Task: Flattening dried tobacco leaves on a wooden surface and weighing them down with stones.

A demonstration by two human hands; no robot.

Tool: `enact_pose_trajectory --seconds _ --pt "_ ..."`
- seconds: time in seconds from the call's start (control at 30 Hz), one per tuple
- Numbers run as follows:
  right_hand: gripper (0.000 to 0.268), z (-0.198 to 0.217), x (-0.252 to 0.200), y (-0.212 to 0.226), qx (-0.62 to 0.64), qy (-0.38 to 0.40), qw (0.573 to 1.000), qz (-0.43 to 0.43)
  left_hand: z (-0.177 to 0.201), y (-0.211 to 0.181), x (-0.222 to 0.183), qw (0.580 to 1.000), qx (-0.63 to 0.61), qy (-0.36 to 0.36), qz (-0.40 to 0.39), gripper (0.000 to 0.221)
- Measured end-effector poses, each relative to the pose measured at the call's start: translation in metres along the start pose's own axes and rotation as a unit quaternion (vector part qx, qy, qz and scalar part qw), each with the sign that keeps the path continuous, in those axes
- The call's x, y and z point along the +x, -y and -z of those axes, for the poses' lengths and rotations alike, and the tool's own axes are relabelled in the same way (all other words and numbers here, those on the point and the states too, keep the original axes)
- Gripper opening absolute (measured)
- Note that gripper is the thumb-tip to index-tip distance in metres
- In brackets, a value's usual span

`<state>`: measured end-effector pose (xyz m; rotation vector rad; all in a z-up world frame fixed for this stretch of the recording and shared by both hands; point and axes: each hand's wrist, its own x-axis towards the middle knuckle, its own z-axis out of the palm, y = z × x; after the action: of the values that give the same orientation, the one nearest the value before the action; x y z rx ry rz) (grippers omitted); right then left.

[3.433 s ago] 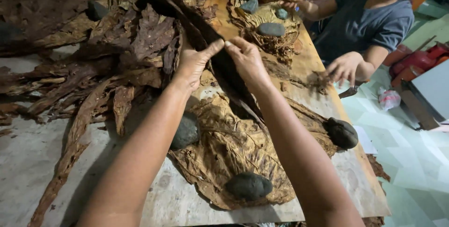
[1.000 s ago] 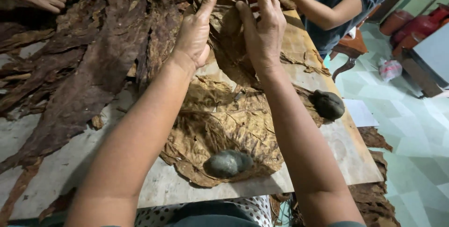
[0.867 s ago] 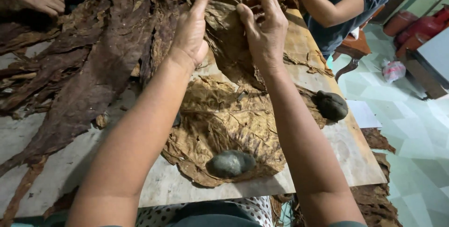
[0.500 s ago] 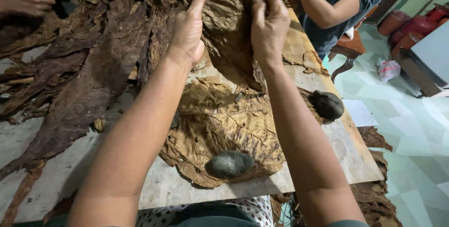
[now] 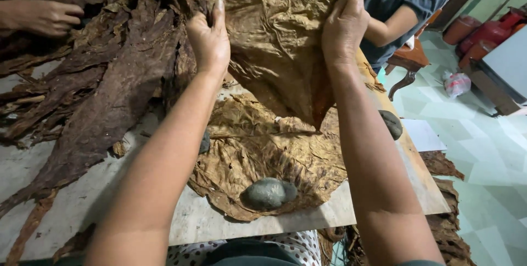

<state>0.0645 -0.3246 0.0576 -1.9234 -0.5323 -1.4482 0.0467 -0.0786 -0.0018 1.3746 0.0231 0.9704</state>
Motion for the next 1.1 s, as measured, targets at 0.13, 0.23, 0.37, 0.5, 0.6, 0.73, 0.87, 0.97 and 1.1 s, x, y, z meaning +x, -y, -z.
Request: enact_pose_trajectory --seconds 0.13,0.23,0.37,0.5,0.6,0.73,0.87,0.97,1.1 --pt "0.009 0.006 -0.002 -0.015 -0.018 -0.002 1.000 -0.014 -0.002 0.004 -0.009 0.999 -0.036 -0.022 0.008 0.041" --pt "0.007 0.010 0.000 -0.019 -0.033 -0.016 0.999 -0.027 -0.002 -0.002 -0.015 0.997 -0.071 0.012 -0.040 0.036" --pt "0.009 0.020 0.002 -0.008 -0.026 -0.034 0.999 -0.024 0.005 -0.036 -0.016 0.991 -0.041 0.020 0.122 0.040" --pt "0.009 0.038 0.009 0.010 0.124 0.022 0.992 0.020 0.019 -0.071 0.010 0.874 -0.305 0.173 0.337 0.064" --pt "0.014 0.050 0.014 0.031 0.195 0.052 0.978 0.044 0.026 -0.103 0.019 0.782 -0.280 0.346 0.436 0.103" --pt "0.033 0.058 0.029 0.056 0.153 0.141 0.973 -0.102 0.006 -0.101 0.025 0.845 -0.179 0.212 0.457 0.083" --pt "0.068 0.048 0.039 0.073 0.178 0.304 0.910 -0.219 0.001 -0.058 0.030 0.860 -0.368 0.306 0.178 0.015" --pt "0.051 0.045 0.053 0.097 0.161 0.379 0.902 -0.126 -0.001 -0.059 0.026 0.871 -0.366 0.314 0.095 0.018" --pt "0.050 0.036 0.074 0.124 0.023 0.404 0.911 -0.082 0.000 -0.075 0.018 0.884 -0.341 0.317 0.038 0.022"
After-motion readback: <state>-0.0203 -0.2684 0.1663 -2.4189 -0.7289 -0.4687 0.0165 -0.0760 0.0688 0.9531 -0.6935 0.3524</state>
